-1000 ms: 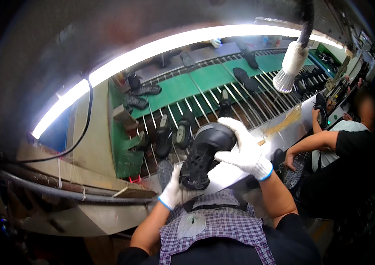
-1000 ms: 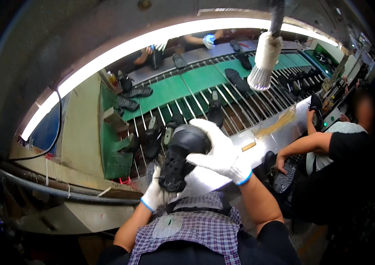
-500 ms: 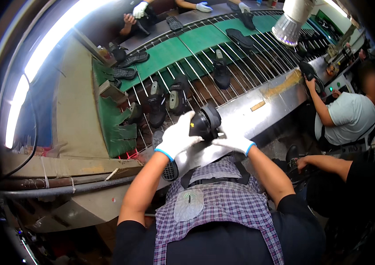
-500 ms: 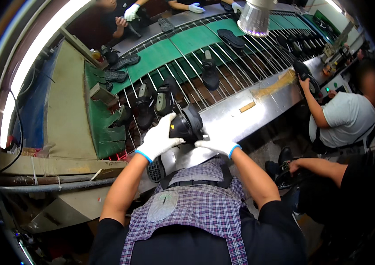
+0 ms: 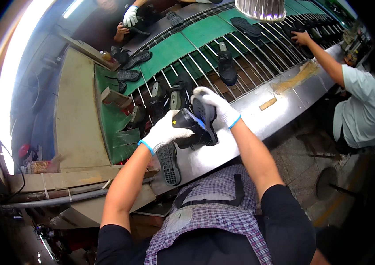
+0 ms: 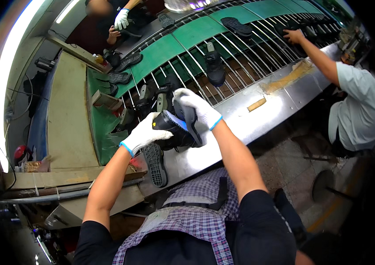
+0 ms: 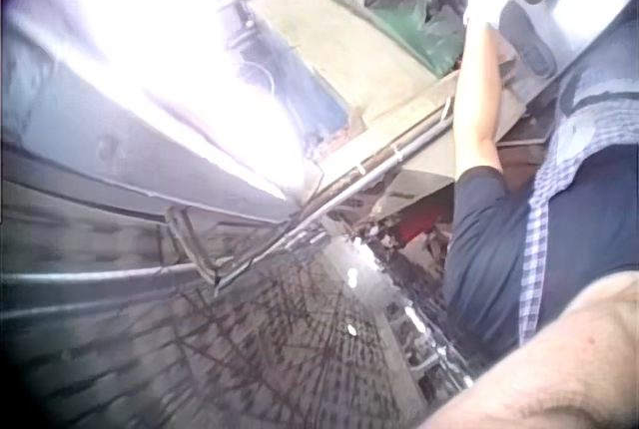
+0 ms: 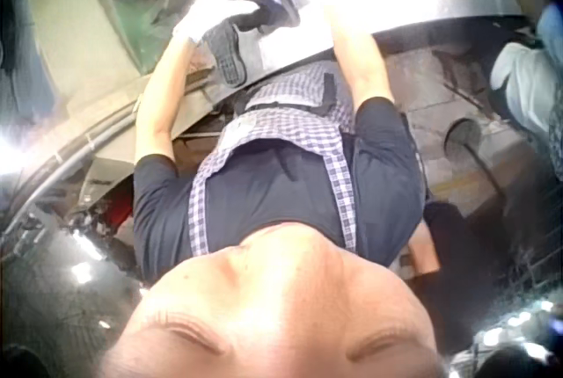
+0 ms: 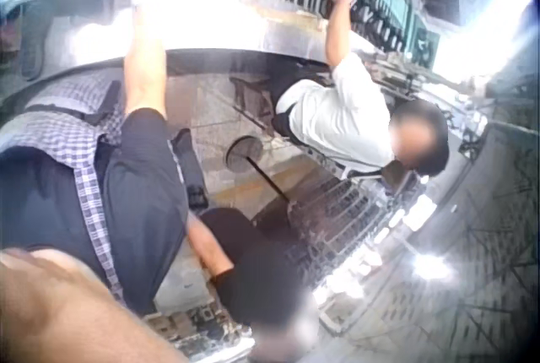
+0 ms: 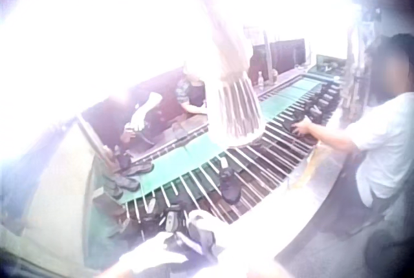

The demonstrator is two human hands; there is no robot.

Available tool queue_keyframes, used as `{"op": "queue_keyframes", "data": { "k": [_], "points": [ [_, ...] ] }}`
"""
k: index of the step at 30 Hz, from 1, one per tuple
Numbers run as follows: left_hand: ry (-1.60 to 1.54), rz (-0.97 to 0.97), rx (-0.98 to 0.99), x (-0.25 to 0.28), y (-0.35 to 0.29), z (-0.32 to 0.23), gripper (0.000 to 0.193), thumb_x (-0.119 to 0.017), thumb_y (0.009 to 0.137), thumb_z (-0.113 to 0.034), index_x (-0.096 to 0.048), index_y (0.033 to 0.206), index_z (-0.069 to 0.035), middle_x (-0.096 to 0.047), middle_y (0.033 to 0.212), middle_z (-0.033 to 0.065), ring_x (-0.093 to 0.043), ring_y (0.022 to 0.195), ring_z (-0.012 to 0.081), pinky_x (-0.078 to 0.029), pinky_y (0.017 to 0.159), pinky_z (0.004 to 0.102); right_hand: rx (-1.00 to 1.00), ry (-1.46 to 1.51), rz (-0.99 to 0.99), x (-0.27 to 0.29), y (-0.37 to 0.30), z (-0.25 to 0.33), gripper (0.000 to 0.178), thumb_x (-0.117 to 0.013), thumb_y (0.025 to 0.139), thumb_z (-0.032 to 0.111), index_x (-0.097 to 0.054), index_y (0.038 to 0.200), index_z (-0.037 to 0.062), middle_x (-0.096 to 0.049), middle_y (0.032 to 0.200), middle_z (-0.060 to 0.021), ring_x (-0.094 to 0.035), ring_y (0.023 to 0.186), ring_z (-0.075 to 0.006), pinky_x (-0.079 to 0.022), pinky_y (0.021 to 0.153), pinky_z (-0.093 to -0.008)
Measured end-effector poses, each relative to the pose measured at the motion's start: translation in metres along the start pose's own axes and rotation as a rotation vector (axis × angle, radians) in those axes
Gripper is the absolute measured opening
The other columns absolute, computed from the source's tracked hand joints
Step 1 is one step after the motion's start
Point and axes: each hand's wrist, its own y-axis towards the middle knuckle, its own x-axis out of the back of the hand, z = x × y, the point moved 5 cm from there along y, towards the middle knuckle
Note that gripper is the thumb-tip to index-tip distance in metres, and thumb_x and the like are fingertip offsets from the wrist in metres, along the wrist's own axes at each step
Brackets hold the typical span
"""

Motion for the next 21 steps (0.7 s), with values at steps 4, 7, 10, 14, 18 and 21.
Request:
{"op": "queue_keyframes", "data": {
  "k": [4, 7, 10, 14, 18, 21],
  "points": [
    [0.070, -0.059, 0.060, -0.004, -0.010, 0.012, 0.106, -0.097, 0.069, -0.044, -0.045, 0.150, 0.002, -0.065, 0.135, 0.0206, -0.065, 0.123, 0.0290, -0.049, 0.109, 0.0380, 0.233, 0.803, -0.102, 0.052, -0.008, -0.030, 0.060, -0.067, 0.091, 0.058, -0.068, 0.126, 0.0083, -0.071, 0.116, -0.0152, -0.069, 0.105, -0.0335, -0.055, 0.102, -0.0537],
    [0.169, -0.092, 0.090, -0.008, -0.011, 0.005, 0.106, -0.097, 0.068, -0.047, -0.046, 0.148, 0.001, -0.065, 0.135, 0.0229, -0.065, 0.126, 0.0319, -0.049, 0.109, 0.0393, 0.387, 0.977, -0.174, 0.050, -0.008, -0.048, 0.065, -0.068, 0.088, 0.064, -0.072, 0.119, 0.0070, -0.071, 0.115, -0.0138, -0.068, 0.108, -0.0345, -0.054, 0.101, -0.0545],
    [0.282, -0.095, 0.104, -0.014, -0.009, -0.005, 0.107, -0.094, 0.067, -0.055, -0.048, 0.146, 0.000, -0.068, 0.130, 0.0268, -0.068, 0.122, 0.0391, -0.052, 0.106, 0.0423, 0.373, 0.849, 0.044, 0.022, -0.008, -0.039, 0.066, -0.075, 0.087, 0.056, -0.064, 0.127, 0.0048, -0.067, 0.119, -0.0130, -0.066, 0.112, -0.0316, -0.053, 0.102, -0.0500],
    [0.347, -0.055, 0.091, -0.017, -0.004, -0.031, 0.109, -0.091, 0.066, -0.062, -0.048, 0.145, -0.001, -0.070, 0.125, 0.0283, -0.070, 0.117, 0.0414, -0.055, 0.101, 0.0441, 0.293, 0.171, 0.108, -0.002, -0.008, -0.018, 0.049, -0.070, 0.090, 0.031, -0.061, 0.129, 0.0025, -0.065, 0.121, -0.0088, -0.062, 0.115, -0.0221, -0.048, 0.108, -0.0375],
    [0.385, -0.003, 0.102, -0.018, 0.005, -0.045, 0.107, -0.090, 0.068, -0.063, -0.050, 0.142, 0.002, -0.070, 0.122, 0.0276, -0.070, 0.115, 0.0414, -0.055, 0.100, 0.0438, 0.102, -0.184, 0.086, -0.024, -0.017, 0.000, 0.043, -0.064, 0.085, 0.010, -0.061, 0.128, 0.0050, -0.060, 0.121, -0.0029, -0.055, 0.117, -0.0139, -0.042, 0.106, -0.0275],
    [0.390, -0.025, 0.085, -0.017, 0.010, -0.049, 0.107, -0.089, 0.069, -0.064, -0.051, 0.142, 0.003, -0.070, 0.121, 0.0282, -0.070, 0.114, 0.0421, -0.056, 0.099, 0.0441, 0.091, 0.087, 0.119, -0.011, -0.007, -0.003, 0.039, -0.068, 0.086, 0.011, -0.060, 0.123, 0.0055, -0.061, 0.121, -0.0041, -0.058, 0.116, -0.0148, -0.045, 0.106, -0.0299]
  ]
}}
